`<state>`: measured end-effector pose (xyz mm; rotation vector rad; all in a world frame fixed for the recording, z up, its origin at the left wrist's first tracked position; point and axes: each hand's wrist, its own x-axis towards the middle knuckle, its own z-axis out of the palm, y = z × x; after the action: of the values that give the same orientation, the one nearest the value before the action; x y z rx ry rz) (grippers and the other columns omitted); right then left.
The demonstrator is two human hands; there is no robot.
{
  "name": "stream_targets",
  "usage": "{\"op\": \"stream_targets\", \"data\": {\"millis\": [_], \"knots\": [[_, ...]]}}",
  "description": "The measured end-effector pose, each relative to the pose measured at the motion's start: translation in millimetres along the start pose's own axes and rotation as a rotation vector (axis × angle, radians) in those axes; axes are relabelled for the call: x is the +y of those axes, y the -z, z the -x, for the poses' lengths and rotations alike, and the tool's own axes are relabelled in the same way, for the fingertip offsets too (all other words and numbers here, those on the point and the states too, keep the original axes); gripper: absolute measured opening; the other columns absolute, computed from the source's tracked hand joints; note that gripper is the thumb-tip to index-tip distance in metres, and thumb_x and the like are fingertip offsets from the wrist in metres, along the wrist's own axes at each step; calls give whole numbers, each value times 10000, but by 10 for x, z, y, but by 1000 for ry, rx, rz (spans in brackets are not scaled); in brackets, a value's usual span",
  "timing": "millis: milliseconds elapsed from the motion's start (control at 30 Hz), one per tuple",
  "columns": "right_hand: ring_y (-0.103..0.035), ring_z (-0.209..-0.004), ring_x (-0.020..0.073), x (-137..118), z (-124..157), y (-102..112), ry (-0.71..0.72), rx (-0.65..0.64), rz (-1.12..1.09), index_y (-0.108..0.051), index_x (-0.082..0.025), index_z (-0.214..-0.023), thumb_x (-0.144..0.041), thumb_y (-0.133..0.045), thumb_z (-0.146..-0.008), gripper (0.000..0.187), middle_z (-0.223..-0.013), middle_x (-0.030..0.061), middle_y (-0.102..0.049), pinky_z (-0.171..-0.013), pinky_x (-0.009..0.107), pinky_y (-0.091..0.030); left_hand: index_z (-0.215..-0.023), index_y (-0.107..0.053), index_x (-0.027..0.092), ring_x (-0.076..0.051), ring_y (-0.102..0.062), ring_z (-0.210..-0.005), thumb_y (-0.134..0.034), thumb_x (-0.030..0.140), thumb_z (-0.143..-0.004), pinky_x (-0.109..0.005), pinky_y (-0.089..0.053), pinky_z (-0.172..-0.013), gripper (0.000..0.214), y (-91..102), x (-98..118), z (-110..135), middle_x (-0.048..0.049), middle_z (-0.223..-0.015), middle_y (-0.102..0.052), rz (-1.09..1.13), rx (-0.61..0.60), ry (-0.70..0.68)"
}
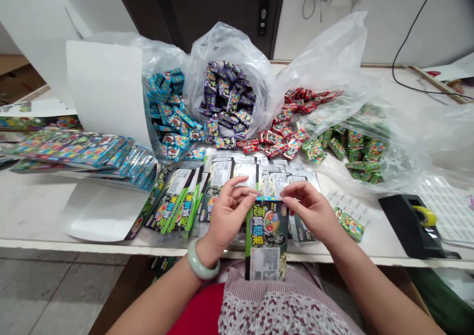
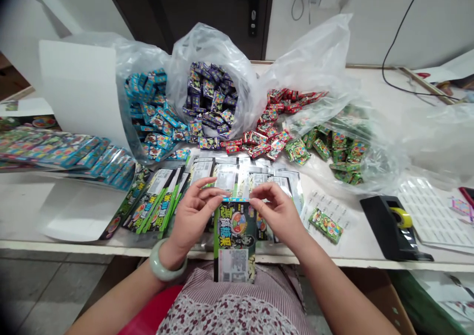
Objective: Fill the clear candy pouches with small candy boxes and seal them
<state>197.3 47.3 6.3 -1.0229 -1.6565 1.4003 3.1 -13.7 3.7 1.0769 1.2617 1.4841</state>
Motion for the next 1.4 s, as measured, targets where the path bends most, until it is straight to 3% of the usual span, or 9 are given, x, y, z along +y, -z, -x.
{"op": "stream_targets", "data": {"millis": [100, 233, 467, 700, 933, 1067, 1167, 1267, 1400], "knots": [[-619, -806, 160, -58, -15, 30, 28, -65, 34, -625, -230, -955, -282, -672, -808, 163, -888, 33, -636, -604, 275, -515, -962, -677, 193, -143, -671, -835, -652, 214, -843, -274, -539, -781, 124, 33, -7, 4, -37, -886, -720, -81, -32, -43], [-612, -833, 164, -147, -41, 3, 118, -137, 130, -616, -200, -765, -289, -682, -799, 116, -906, 48, -636, -686, 309, -516, -826, -690, 184, -158, -657, -826, -696, 232, -800, -285, -539, -760, 56, 60, 36, -6, -46, -856, -699, -105, -95, -110], [-538, -576, 102, -265, -206, -46, -111, -231, 27, -617, -189, -771, -309, -671, -789, 133, -710, 0, -617, -515, 248, -468, -727, -632, 164, -100, -559, -615, -670, 221, -763, -217, -469, -557, 78, 14, 184, -102, -9, -696, -636, -173, -63, 3], [-550, -591, 114, -265, -232, -15, -121, -261, 59, -621, -195, -741, -338, -671, -806, 164, -698, 2, -621, -538, 257, -472, -702, -609, 165, -120, -569, -680, -644, 226, -785, -257, -479, -646, 109, 66, 229, -162, -23, -716, -625, -145, -181, 6], [-599, -731, 150, -315, -178, 72, 36, -319, 148, -611, -203, -736, -334, -598, -888, 201, -799, 30, -633, -646, 297, -496, -764, -641, 182, -149, -607, -791, -579, 236, -877, -305, -507, -738, 139, 170, 278, -193, -54, -837, -663, -198, -368, -67], [-608, -865, 174, -216, -44, 94, 191, -273, 193, -624, -221, -843, -263, -628, -874, 52, -919, 43, -628, -729, 325, -503, -896, -679, 204, -175, -634, -925, -627, 192, -854, -344, -505, -850, 68, 217, 209, -116, -64, -963, -683, -254, -432, -188], [-589, -889, 174, -86, 77, 33, 284, -169, 206, -601, -233, -874, -195, -593, -888, 41, -921, 36, -604, -776, 348, -493, -932, -658, 205, -166, -636, -886, -641, 177, -838, -307, -518, -786, 100, 196, 123, -34, -56, -929, -670, -231, -368, -140], [-579, -904, 177, -12, 158, -66, 295, -67, 188, -580, -238, -898, -185, -564, -901, 55, -940, 40, -586, -790, 357, -492, -1004, -626, 211, -156, -627, -848, -636, 189, -841, -276, -519, -726, 166, 131, 55, 0, -53, -930, -646, -195, -299, -75], [-594, -977, 186, 32, 194, -63, 218, -39, 128, -604, -243, -988, -237, -561, -905, 94, -1018, 61, -614, -806, 343, -514, -920, -641, 204, -170, -609, -865, -577, 192, -883, -291, -505, -766, 74, 76, 8, -38, -50, -883, -634, -272, -309, -212]]}}
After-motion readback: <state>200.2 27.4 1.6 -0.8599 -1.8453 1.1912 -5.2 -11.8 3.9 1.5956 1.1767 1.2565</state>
